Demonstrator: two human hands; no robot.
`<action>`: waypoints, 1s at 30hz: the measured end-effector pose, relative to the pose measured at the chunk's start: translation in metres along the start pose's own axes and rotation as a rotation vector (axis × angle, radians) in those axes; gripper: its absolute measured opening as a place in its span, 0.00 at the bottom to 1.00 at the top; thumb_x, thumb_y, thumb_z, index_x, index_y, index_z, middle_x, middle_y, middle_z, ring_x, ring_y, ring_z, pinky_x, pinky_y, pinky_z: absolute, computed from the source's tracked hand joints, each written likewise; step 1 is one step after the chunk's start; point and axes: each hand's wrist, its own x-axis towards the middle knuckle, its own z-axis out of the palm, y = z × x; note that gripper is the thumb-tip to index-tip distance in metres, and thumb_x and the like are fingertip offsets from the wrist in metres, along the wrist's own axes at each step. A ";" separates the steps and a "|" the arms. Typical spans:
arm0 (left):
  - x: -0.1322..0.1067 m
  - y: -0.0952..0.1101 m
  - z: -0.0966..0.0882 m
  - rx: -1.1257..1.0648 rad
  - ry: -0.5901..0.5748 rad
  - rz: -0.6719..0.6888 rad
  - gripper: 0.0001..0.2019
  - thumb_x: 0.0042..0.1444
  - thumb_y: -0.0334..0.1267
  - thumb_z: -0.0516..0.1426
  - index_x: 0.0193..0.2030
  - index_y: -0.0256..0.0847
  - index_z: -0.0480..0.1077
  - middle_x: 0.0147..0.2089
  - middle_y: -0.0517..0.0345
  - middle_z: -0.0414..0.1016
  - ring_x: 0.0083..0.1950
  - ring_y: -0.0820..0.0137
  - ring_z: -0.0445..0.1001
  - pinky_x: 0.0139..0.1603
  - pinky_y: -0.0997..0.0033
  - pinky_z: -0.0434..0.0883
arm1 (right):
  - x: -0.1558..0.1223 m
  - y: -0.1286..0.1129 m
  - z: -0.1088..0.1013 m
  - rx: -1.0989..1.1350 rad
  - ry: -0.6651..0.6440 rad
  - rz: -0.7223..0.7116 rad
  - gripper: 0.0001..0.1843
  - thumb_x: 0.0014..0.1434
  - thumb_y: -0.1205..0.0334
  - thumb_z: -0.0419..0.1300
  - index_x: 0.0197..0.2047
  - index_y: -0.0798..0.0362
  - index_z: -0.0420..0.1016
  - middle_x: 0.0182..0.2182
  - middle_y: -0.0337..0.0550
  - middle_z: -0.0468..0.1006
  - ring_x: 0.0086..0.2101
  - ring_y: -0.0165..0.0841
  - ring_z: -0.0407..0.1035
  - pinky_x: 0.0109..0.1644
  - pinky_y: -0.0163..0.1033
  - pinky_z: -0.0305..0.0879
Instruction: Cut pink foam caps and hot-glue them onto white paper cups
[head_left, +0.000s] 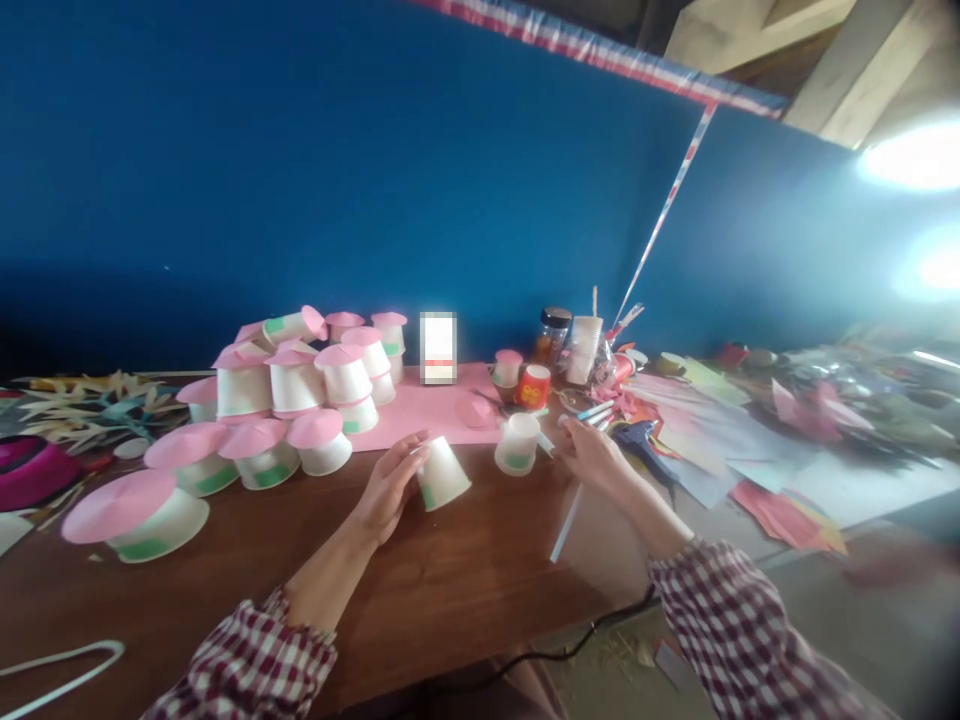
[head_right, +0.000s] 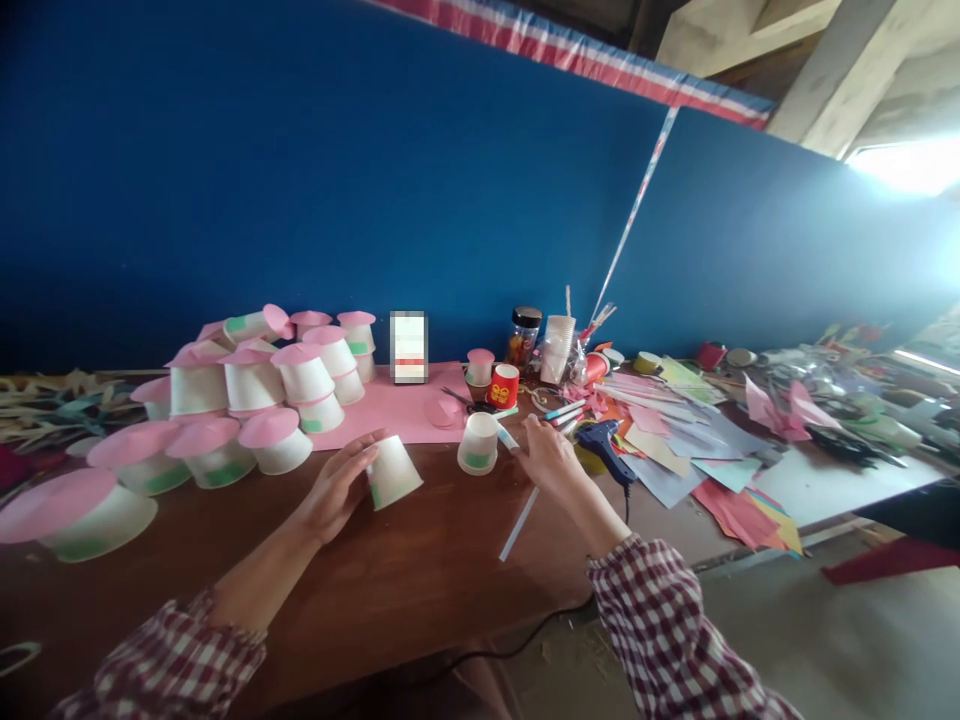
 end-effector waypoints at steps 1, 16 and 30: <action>0.001 -0.002 -0.003 0.020 0.003 0.003 0.27 0.49 0.48 0.61 0.55 0.39 0.66 0.51 0.51 0.70 0.45 0.67 0.70 0.40 0.71 0.68 | 0.001 -0.004 0.000 -0.037 -0.018 -0.004 0.19 0.58 0.58 0.56 0.50 0.58 0.66 0.43 0.54 0.75 0.44 0.44 0.71 0.43 0.41 0.63; 0.003 -0.003 -0.011 0.317 -0.040 0.219 0.28 0.51 0.47 0.59 0.57 0.37 0.62 0.53 0.46 0.70 0.51 0.60 0.71 0.47 0.63 0.70 | 0.012 -0.024 0.003 -0.227 -0.174 0.094 0.18 0.62 0.70 0.49 0.55 0.62 0.64 0.42 0.60 0.76 0.44 0.42 0.73 0.42 0.39 0.65; 0.013 -0.014 -0.018 0.750 0.218 0.543 0.24 0.51 0.43 0.58 0.55 0.40 0.63 0.52 0.47 0.68 0.52 0.60 0.70 0.51 0.60 0.69 | 0.022 -0.050 -0.052 -0.244 0.033 -0.009 0.16 0.63 0.57 0.46 0.45 0.54 0.71 0.37 0.53 0.77 0.39 0.43 0.73 0.37 0.40 0.61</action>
